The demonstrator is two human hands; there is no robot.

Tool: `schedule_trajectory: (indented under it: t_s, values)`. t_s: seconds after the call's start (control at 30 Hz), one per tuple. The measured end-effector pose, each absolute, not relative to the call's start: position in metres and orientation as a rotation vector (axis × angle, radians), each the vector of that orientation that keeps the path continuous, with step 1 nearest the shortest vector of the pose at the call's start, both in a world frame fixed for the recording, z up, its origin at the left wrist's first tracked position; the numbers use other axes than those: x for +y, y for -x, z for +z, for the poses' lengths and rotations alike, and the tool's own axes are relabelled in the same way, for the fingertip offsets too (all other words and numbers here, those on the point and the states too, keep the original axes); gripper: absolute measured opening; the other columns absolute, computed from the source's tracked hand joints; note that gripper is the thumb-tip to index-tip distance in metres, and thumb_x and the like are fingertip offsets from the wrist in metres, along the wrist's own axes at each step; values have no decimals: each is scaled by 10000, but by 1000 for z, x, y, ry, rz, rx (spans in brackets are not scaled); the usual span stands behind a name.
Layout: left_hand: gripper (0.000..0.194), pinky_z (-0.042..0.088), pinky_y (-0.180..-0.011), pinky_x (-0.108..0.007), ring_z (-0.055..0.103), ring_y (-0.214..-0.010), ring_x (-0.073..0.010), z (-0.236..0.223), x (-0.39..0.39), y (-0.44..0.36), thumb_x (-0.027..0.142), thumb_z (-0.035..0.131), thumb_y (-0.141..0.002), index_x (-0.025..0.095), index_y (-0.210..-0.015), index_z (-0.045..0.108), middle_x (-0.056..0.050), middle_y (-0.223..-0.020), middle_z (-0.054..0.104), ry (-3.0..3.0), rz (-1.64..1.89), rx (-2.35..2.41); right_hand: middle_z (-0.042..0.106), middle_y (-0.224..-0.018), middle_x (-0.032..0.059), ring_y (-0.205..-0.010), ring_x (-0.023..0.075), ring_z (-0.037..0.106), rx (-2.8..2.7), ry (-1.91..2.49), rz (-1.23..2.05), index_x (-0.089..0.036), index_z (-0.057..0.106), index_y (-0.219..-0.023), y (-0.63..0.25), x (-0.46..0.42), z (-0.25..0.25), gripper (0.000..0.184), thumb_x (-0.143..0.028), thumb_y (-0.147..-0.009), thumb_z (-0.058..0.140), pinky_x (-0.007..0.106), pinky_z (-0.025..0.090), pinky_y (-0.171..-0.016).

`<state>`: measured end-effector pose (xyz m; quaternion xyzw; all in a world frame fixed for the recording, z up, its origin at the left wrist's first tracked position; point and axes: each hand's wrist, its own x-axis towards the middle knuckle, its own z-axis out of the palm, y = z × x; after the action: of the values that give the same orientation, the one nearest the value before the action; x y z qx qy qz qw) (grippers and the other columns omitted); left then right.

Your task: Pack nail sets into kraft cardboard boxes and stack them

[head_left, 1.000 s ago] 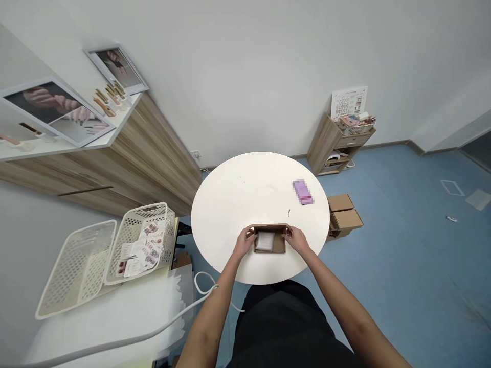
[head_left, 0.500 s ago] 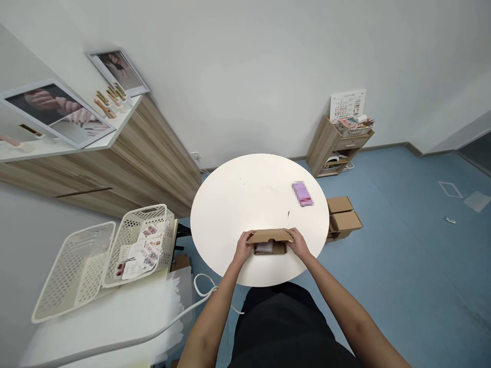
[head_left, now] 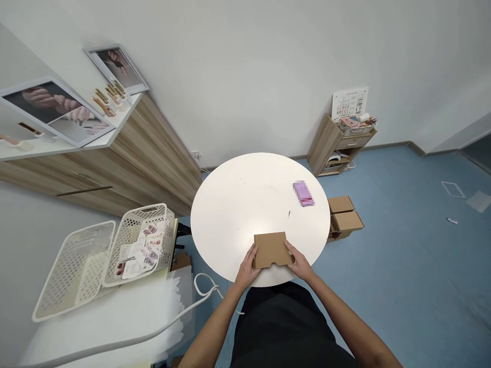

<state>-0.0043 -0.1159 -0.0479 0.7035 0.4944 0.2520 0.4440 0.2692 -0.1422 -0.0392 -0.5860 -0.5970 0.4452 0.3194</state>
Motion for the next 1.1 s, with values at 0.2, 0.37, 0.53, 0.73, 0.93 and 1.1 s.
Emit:
schedule_trajectory:
  t_s: [0.2, 0.37, 0.53, 0.73, 0.93, 1.1]
  values:
    - [797, 304, -1173, -455, 201, -1485, -287, -67, -122, -2, 264, 637, -845, 352, -1530, 240, -51, -1631, 168, -1743, 669, 1221, 273, -1593, 26, -1451, 241, 299, -1646, 1559, 1111, -300, 317, -1516, -267, -147, -59, 825, -186, -752, 605, 466, 322, -1168]
    - [768, 312, -1172, -449, 224, -1477, -278, -72, -126, -3, 262, 632, -839, 335, -1519, 285, -47, -1625, 196, -1716, 686, 1250, 325, -1570, 14, -1428, 236, 346, -1652, 1604, 1086, -309, 345, -1503, -266, -150, -67, 836, -130, -718, 572, 467, 337, -1164]
    - [784, 332, -1158, -487, 258, -1462, -299, -73, -120, -10, 258, 678, -784, 324, -1494, 350, -57, -1598, 278, -1624, 739, 1286, 368, -1547, 18, -1417, 238, 368, -1577, 1662, 1099, -306, 399, -1477, -262, -140, -67, 855, -96, -669, 582, 464, 353, -1156]
    - [658, 404, -1116, -480, 432, -1371, -332, -45, -79, -7, 392, 757, -720, 210, -1328, 583, -123, -1479, 476, -1287, 798, 1347, 487, -1472, 63, -1323, 268, 501, -1416, 1626, 1253, -254, 482, -1429, -263, -101, -38, 741, -225, -715, 676, 464, 414, -1105]
    - [486, 478, -1046, -455, 569, -1246, -296, 7, -36, 5, 551, 602, -856, 224, -1206, 682, -67, -1317, 638, -1095, 829, 1275, 534, -1433, 50, -1228, 252, 576, -1142, 1559, 1516, -282, 569, -1355, -271, -63, 15, 538, -517, -871, 576, 418, 541, -961]
    - [488, 526, -977, -425, 630, -1148, -280, 8, -19, 1, 586, 579, -855, 205, -1124, 720, -59, -1224, 693, -1087, 854, 1346, 527, -1433, 52, -1198, 251, 587, -1039, 1635, 1581, -279, 605, -1316, -269, -42, 30, 535, -586, -883, 541, 394, 588, -877]
